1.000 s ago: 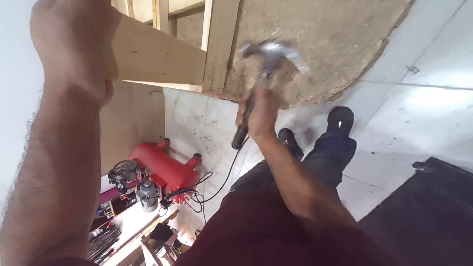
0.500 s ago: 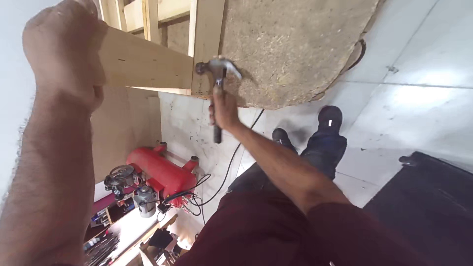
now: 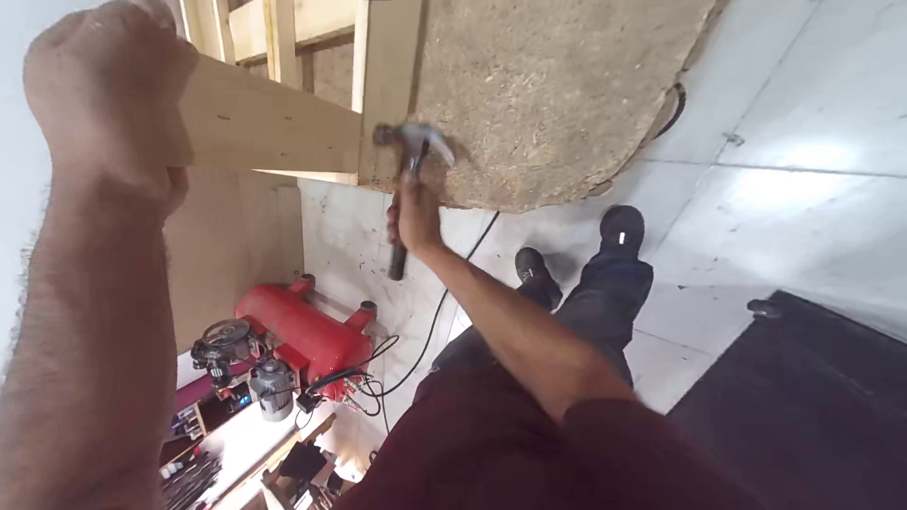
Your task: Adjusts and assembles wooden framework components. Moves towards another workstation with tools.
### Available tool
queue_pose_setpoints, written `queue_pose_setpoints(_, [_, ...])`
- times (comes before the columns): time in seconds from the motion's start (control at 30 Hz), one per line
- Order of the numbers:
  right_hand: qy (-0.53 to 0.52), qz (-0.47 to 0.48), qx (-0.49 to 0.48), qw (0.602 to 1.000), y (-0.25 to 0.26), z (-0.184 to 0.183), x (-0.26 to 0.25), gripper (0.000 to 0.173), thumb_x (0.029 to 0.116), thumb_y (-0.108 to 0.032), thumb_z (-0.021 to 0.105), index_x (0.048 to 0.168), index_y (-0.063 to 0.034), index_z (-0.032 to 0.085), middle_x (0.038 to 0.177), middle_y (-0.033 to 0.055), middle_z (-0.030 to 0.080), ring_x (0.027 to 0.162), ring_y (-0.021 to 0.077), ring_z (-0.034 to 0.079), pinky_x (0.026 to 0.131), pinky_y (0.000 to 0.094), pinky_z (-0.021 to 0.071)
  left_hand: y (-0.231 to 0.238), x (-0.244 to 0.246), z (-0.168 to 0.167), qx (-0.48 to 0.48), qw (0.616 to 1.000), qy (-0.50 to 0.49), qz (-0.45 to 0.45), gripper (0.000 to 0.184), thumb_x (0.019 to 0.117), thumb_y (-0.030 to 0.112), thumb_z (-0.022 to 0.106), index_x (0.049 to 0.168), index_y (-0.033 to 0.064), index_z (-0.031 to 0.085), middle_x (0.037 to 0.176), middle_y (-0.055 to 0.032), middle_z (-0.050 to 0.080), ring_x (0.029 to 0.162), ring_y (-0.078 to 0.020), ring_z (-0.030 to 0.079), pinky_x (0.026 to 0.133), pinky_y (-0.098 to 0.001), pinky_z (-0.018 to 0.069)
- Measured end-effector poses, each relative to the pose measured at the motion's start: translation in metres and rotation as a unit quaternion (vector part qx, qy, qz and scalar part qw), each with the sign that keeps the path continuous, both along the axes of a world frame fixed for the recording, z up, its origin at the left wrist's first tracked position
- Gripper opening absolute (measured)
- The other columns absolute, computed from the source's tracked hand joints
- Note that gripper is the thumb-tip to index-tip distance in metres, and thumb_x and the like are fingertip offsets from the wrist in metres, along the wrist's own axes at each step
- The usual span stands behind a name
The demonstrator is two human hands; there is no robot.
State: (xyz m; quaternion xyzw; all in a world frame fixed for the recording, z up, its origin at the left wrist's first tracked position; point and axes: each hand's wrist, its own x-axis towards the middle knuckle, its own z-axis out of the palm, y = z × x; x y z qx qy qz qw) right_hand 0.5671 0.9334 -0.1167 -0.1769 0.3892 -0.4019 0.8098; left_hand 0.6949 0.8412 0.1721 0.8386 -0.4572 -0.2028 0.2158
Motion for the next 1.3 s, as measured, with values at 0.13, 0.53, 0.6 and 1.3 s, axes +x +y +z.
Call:
queue_pose_setpoints(0.13, [0.001,0.000,0.001,1.000,-0.007,0.008,-0.023,0.061,0.1101,-0.055,0.022,0.097,-0.0073,0.057,0.062,0.0022,0.056,0.044,0.0158,0.054,0.043,0.0370,0.0546,0.002,0.003,0.002,0.002,1.000,0.005,-0.017,0.018,0.1031,0.033,0.053,0.097,0.0219,0.066,0.091,0.0075,0.071,0.086,-0.0093,0.070,0.076,-0.0328,0.0612])
queue_pose_setpoints(0.53, [-0.011,0.023,-0.013,1.000,0.049,0.004,0.016,0.060,0.1098,-0.053,0.024,0.096,-0.0030,0.054,0.060,0.0045,0.056,0.045,0.0181,0.058,0.046,0.0384,0.0570,0.002,0.017,0.000,0.018,0.998,-0.037,-0.037,0.013,0.0981,0.031,0.064,0.100,0.0189,0.067,0.095,0.0046,0.069,0.093,-0.0111,0.068,0.083,-0.0368,0.0594])
queue_pose_setpoints(0.6, [-0.014,0.069,0.012,0.997,0.050,0.007,0.011,0.059,0.1101,-0.053,0.027,0.096,-0.0024,0.055,0.060,0.0043,0.055,0.045,0.0170,0.056,0.045,0.0362,0.0559,0.003,0.016,0.002,0.016,0.999,-0.030,-0.033,0.017,0.1011,0.034,0.059,0.102,0.0193,0.066,0.096,0.0047,0.070,0.092,-0.0115,0.070,0.081,-0.0368,0.0610])
queue_pose_setpoints(1.3, [-0.011,-0.037,0.046,0.998,0.006,0.027,0.037,0.057,0.1119,-0.049,0.025,0.091,-0.0025,0.052,0.055,0.0034,0.051,0.042,0.0168,0.055,0.044,0.0374,0.0569,0.007,0.017,0.001,-0.004,1.000,-0.005,0.009,0.021,0.0963,0.045,0.062,0.094,0.0243,0.065,0.083,0.0127,0.068,0.074,-0.0025,0.067,0.064,-0.0276,0.0582])
